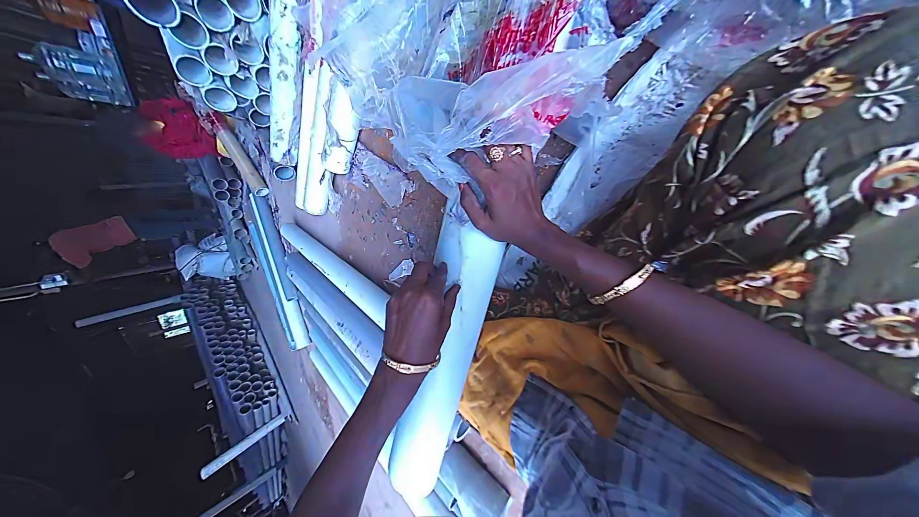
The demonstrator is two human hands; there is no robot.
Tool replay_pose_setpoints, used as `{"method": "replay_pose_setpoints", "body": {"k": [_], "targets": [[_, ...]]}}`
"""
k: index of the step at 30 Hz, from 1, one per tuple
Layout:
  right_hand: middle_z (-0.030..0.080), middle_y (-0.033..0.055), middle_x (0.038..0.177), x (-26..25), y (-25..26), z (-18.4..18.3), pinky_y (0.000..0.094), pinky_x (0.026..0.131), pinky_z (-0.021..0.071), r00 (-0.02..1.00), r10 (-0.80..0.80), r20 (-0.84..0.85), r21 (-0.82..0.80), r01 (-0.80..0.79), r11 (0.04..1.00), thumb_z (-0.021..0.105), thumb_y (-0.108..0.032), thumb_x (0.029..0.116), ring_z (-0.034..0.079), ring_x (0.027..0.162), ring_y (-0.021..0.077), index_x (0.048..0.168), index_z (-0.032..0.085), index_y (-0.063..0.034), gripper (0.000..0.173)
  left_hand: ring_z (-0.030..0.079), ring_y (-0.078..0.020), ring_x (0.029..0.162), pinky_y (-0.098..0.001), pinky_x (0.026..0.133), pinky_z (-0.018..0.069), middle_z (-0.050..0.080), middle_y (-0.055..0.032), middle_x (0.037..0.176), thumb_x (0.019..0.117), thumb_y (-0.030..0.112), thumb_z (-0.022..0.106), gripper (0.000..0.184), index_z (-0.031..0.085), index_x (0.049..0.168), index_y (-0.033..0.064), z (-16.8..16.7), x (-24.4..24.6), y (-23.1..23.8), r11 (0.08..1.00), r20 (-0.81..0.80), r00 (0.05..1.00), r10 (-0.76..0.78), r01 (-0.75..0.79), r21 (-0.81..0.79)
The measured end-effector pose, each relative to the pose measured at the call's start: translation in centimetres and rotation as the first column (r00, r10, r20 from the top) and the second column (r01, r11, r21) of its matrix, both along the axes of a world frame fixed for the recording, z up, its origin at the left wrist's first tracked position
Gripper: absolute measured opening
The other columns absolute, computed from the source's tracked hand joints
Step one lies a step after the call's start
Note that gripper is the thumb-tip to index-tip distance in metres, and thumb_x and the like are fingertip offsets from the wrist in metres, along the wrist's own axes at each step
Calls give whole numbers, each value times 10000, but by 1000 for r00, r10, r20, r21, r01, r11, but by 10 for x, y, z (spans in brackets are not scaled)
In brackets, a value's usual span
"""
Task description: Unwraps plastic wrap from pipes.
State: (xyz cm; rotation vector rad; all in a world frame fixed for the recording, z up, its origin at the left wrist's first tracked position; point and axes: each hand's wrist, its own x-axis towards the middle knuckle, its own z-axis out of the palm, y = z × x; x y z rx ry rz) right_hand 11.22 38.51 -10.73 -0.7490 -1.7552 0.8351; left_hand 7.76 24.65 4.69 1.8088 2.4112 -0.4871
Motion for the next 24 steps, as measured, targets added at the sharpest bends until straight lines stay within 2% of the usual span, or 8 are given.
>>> {"method": "replay_pose_setpoints", "body": {"k": [2,4,7,11,14,18,21,24], "targets": [[687,219,879,0,0,0,559,823,423,1000,-8,-7,-2,8,1000,457,-221,937,660,897,422,1152,732,-41,392,732,-393,827,-490,729,595,715,-270,1036,929,76,705,245,748,1103,-92,-1,12,7,997,-83,996,36,-41,-66],[697,227,939,1,-1,0,563,845,425,1000,3,-16,-14,-3,1000,468,-217,940,661,949,428,1155,726,-41,379,733,-409,841,-478,708,596,709,-278,1054,951,44,669,227,736,1109,-105,-5,24,9,991,-184,982,42,-64,-113],[706,224,963,0,0,2,562,854,429,1000,8,-5,-20,-9,1000,474,-220,935,665,959,421,1156,732,-46,381,733,-378,726,-424,589,588,708,-264,950,930,-28,641,162,741,1018,-121,-15,33,9,995,-331,943,-22,-13,-101],[694,215,890,-1,0,2,557,823,432,1000,16,5,-20,-16,1000,478,-220,939,666,896,415,1162,730,-45,380,733,-395,739,-453,606,589,711,-269,936,930,-35,638,136,738,954,-124,-11,28,12,994,-281,959,-39,7,-113],[683,207,856,-3,0,2,553,825,428,1000,3,-6,-12,-3,1000,475,-222,940,662,869,411,1149,731,-40,377,738,-390,742,-455,615,595,719,-259,927,926,-32,647,123,740,929,-113,-11,19,7,998,-224,973,-47,38,-44],[699,222,922,-1,0,2,560,834,427,1000,-2,-16,-13,1,1000,475,-219,932,664,919,421,1131,736,-39,375,737,-388,810,-486,708,598,726,-249,989,939,-37,629,146,763,970,-88,-1,8,8,999,-64,998,-10,6,-48],[687,221,892,0,1,3,561,839,422,1000,11,-14,-19,-11,1000,475,-215,932,659,914,424,1139,731,-36,374,729,-426,856,-506,748,594,699,-294,1075,946,4,662,176,741,1052,-112,1,19,15,982,-114,992,48,-68,-176],[694,224,919,1,0,3,558,836,431,1000,12,-12,-20,-12,1000,483,-212,932,663,924,425,1143,733,-36,371,732,-416,815,-473,692,598,697,-291,1048,945,-23,639,151,732,1007,-124,-5,30,18,977,-236,972,21,-70,-201]]}}
